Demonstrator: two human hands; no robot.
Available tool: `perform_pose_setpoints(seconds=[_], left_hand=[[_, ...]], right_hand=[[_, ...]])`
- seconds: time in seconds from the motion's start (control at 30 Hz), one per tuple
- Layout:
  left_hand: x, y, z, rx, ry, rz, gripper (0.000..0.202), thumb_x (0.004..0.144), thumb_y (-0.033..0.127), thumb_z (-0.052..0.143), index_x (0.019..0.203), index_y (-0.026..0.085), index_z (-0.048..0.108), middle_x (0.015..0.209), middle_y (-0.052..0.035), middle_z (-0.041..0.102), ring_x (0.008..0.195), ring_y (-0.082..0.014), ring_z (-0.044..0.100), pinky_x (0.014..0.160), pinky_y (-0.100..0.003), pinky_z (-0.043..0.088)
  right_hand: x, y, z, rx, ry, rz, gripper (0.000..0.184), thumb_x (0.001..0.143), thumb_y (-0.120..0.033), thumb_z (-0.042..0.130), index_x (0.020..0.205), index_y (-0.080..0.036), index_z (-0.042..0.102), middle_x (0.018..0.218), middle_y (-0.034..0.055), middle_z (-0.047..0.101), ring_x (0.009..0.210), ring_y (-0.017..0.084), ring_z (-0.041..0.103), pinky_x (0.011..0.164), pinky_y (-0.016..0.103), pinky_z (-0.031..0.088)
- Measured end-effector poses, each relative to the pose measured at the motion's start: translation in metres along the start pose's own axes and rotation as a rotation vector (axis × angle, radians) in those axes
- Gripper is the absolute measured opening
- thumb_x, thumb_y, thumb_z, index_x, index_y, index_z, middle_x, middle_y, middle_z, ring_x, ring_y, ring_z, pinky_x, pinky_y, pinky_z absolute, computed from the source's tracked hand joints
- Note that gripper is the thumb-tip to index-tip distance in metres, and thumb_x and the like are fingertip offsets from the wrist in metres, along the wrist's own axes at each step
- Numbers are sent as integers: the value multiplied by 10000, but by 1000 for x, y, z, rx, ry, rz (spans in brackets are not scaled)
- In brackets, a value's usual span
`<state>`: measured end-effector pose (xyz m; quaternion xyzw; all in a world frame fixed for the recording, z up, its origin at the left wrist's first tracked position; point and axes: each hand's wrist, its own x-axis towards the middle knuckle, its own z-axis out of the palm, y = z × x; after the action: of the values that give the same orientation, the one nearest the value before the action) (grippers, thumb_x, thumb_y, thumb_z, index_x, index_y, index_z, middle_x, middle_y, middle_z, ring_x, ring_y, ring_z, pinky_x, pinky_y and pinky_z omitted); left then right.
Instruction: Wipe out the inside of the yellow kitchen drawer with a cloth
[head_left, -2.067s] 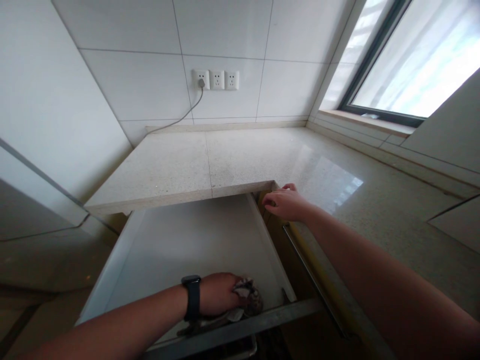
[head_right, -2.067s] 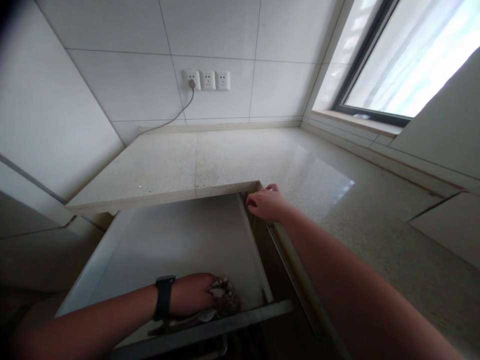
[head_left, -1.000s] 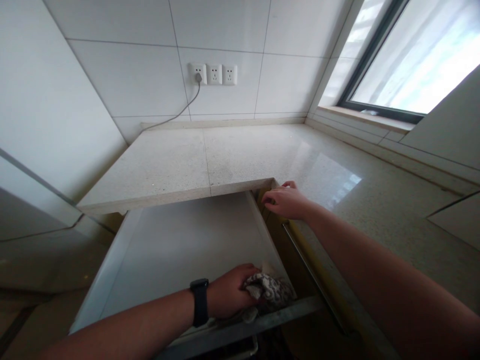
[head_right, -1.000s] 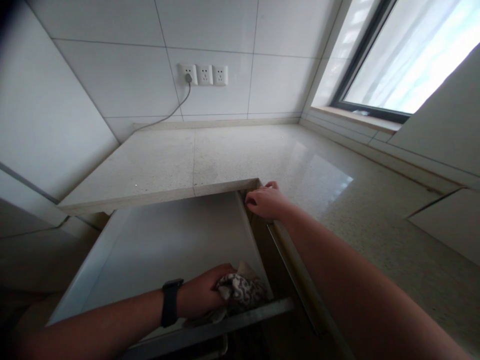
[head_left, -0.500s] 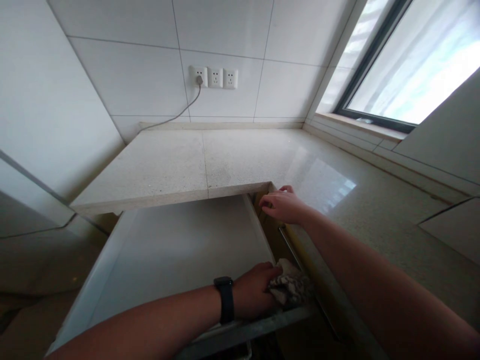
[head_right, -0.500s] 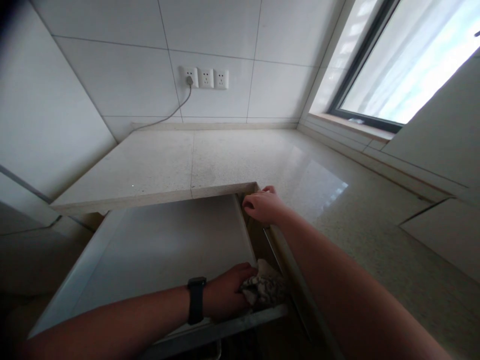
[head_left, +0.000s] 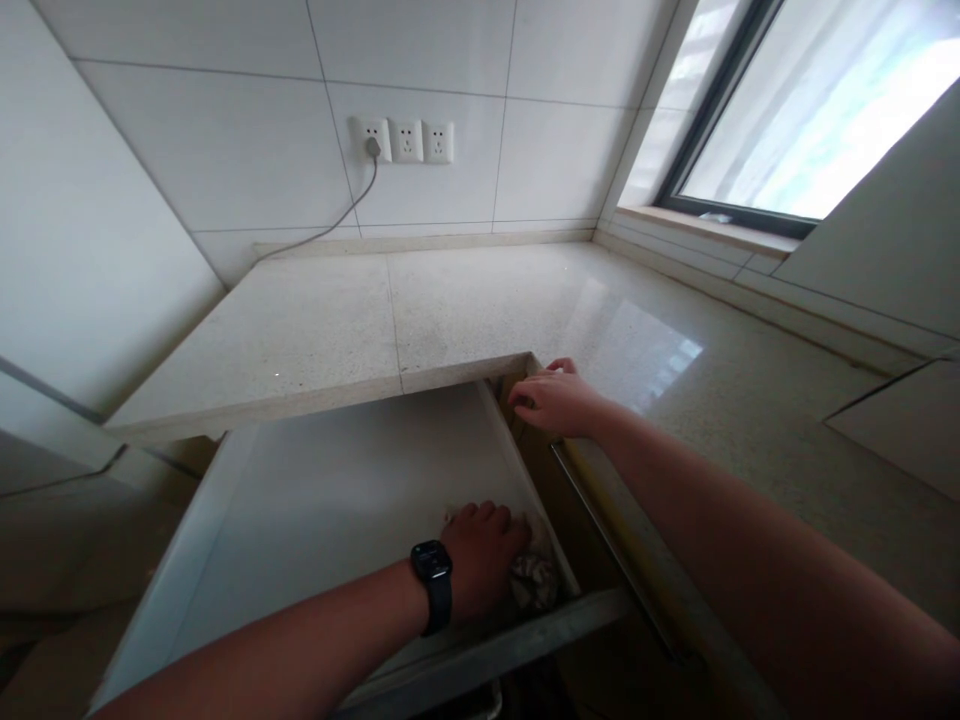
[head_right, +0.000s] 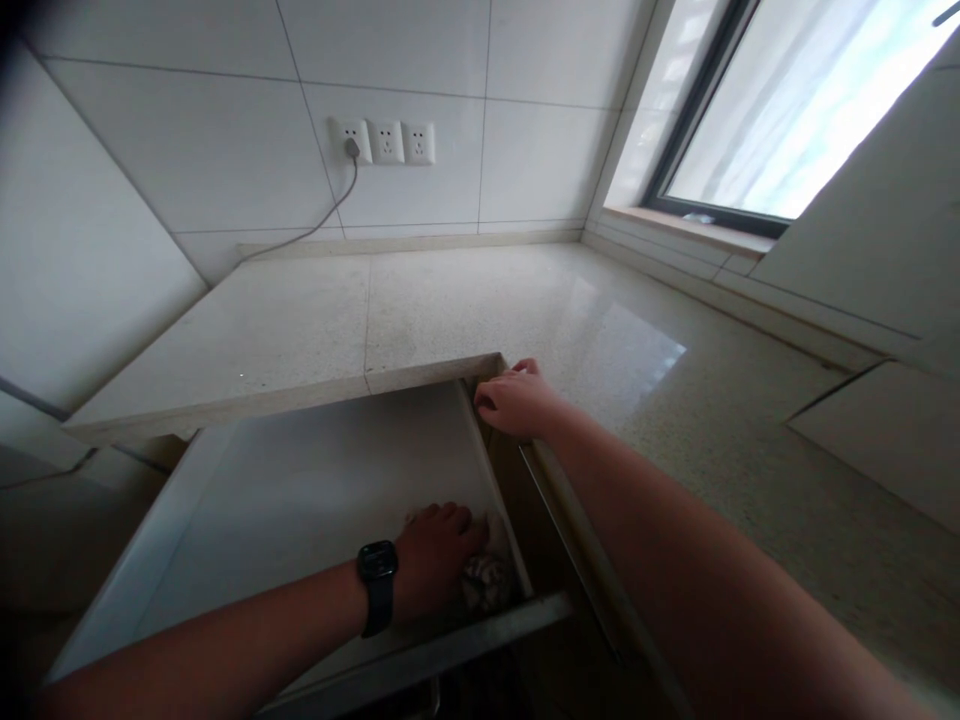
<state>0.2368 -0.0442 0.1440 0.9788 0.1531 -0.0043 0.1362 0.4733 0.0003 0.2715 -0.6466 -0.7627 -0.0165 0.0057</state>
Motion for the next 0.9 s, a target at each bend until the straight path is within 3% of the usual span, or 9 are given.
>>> perform_pose_setpoints(seconds=[0.1, 0.37, 0.53, 0.67, 0.77, 0.9], left_hand=[[13, -12, 3, -46, -11, -27, 585, 766, 308, 659, 1338, 260, 547, 1187, -95, 595, 1086, -331, 531, 881, -520, 482], [35, -38, -9, -62, -44, -23, 512, 823, 193, 561, 1331, 255, 585, 1207, -88, 617, 1102, -315, 533, 914, -484, 469], [48, -69, -8, -50, 39, -78, 544, 820, 143, 561, 1352, 253, 578, 1218, -85, 621, 1119, -291, 531, 962, -433, 437], [65, -102, -15, -67, 133, -165, 479, 852, 137, 523, 1322, 190, 604, 1199, -110, 636, 1121, -272, 550, 985, -384, 423], [82, -125, -21, -198, 166, -315, 388, 890, 156, 508, 1256, 153, 638, 1220, -127, 649, 1134, -250, 574, 999, -339, 423], [105, -154, -22, -386, 306, -450, 332, 948, 224, 491, 1220, 141, 663, 1259, -135, 658, 1164, -244, 595, 1024, -328, 421]], right_hand=[[-1, 0, -1, 9, -3, -12, 260, 892, -354, 482, 981, -256, 705, 1022, 38, 723, 1014, 245, 621, 978, 486, 169], [0, 2, 0, 24, 3, -3, 258, 890, -354, 493, 1000, -258, 706, 1027, 32, 721, 1001, 234, 611, 974, 483, 174], [0, 2, 0, 38, 15, 0, 253, 890, -364, 501, 982, -255, 710, 984, 41, 721, 974, 240, 604, 967, 485, 179], [0, 4, 0, 36, 25, -8, 237, 878, -358, 510, 957, -248, 705, 944, 44, 720, 952, 239, 606, 967, 490, 181], [-1, 4, 1, 31, 32, -15, 243, 879, -363, 508, 964, -248, 704, 935, 46, 718, 958, 242, 610, 973, 495, 176], [-1, 4, 2, 35, 32, -15, 243, 884, -369, 504, 966, -256, 704, 937, 46, 715, 955, 240, 609, 979, 493, 173]])
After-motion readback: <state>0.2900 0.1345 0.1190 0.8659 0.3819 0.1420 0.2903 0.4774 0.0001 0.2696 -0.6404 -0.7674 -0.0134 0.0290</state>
